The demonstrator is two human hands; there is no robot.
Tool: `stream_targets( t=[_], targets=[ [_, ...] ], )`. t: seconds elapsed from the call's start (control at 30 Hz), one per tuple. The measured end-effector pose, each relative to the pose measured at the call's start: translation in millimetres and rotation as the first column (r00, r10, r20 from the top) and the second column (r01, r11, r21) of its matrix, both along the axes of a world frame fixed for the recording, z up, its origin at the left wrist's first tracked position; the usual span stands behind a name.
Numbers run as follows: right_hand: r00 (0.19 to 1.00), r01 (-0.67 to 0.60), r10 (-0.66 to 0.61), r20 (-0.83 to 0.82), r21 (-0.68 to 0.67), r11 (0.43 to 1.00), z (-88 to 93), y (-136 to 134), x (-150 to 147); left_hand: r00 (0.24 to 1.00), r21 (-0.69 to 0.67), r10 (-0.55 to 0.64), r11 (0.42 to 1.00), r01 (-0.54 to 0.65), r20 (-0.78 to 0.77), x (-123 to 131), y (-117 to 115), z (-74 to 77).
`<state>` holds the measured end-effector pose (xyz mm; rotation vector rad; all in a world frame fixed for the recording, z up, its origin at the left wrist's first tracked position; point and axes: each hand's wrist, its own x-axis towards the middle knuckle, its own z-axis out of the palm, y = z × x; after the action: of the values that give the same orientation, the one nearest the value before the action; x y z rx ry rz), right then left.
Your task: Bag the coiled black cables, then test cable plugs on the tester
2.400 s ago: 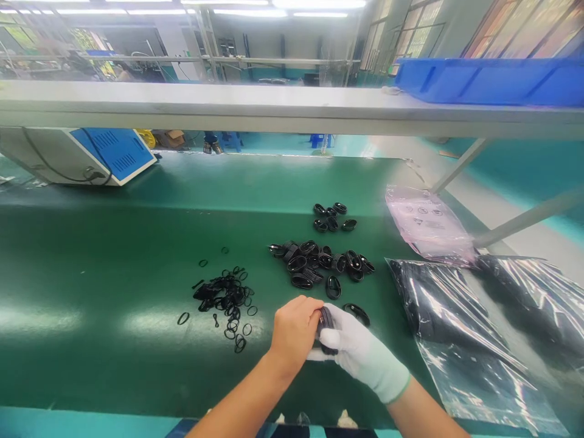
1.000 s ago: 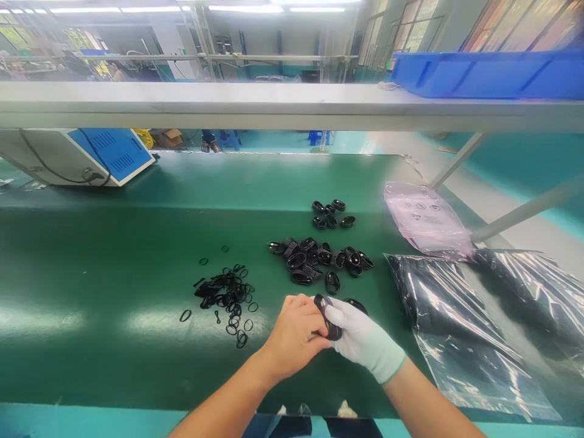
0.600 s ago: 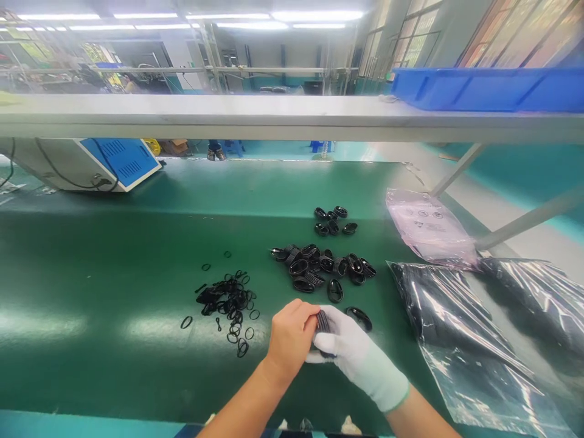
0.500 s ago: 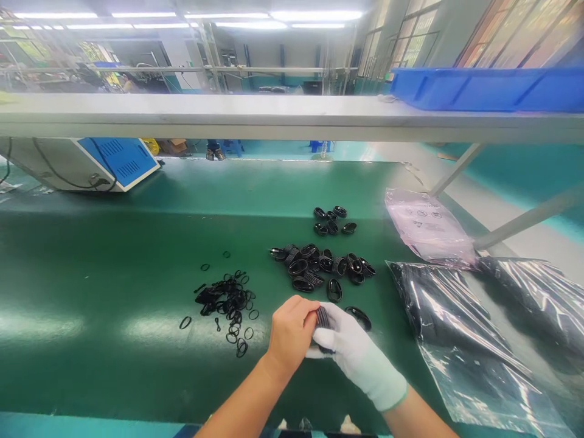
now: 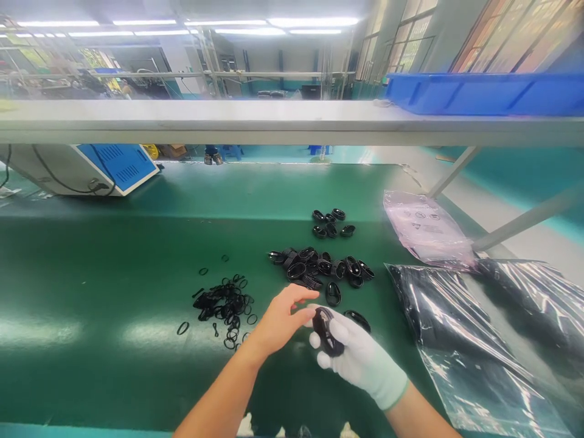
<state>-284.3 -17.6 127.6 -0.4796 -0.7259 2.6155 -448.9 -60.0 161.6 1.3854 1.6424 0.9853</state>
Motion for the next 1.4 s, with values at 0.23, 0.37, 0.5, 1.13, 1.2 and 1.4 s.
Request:
stream_targets(
  t=[0.23, 0.37, 0.5, 1.13, 1.2, 1.4],
  targets=[
    [1.0, -0.017, 0.017, 0.002, -0.002, 1.0, -0.7, 1, -4, 0.991, -0.134, 0.009, 0.991, 0.009, 0.133, 6, 0, 10.4],
    [1.0, -0.009, 0.009, 0.015, 0.022, 1.0, -1.6, 1, -8, 0.982, -0.147, 0.046, 0.989, -0.019, 0.184, 13, 3, 6.5],
    [0.996, 0.015, -0.026, 0.09, 0.118, 0.993, 0.4, 2, -9, 0.983, -0.159, 0.058, 0.987, -0.03, 0.175, 11, 1, 9.1],
    [0.993, -0.087, 0.069, 0.095, 0.201, 0.976, 27.9, 8, -1, 0.971, -0.042, 0.172, 0.982, -0.181, -0.168, 21, -2, -10.6],
    [0.991, -0.092, 0.072, 0.11, 0.192, 0.977, 25.0, 8, -2, 0.964, -0.029, 0.183, 0.981, -0.192, -0.193, 25, -2, -10.6],
    [0.978, -0.114, 0.071, 0.196, 0.221, 0.969, 12.3, 6, 4, 0.962, 0.125, 0.127, 0.987, -0.099, -0.24, 28, -8, -16.4]
  ],
)
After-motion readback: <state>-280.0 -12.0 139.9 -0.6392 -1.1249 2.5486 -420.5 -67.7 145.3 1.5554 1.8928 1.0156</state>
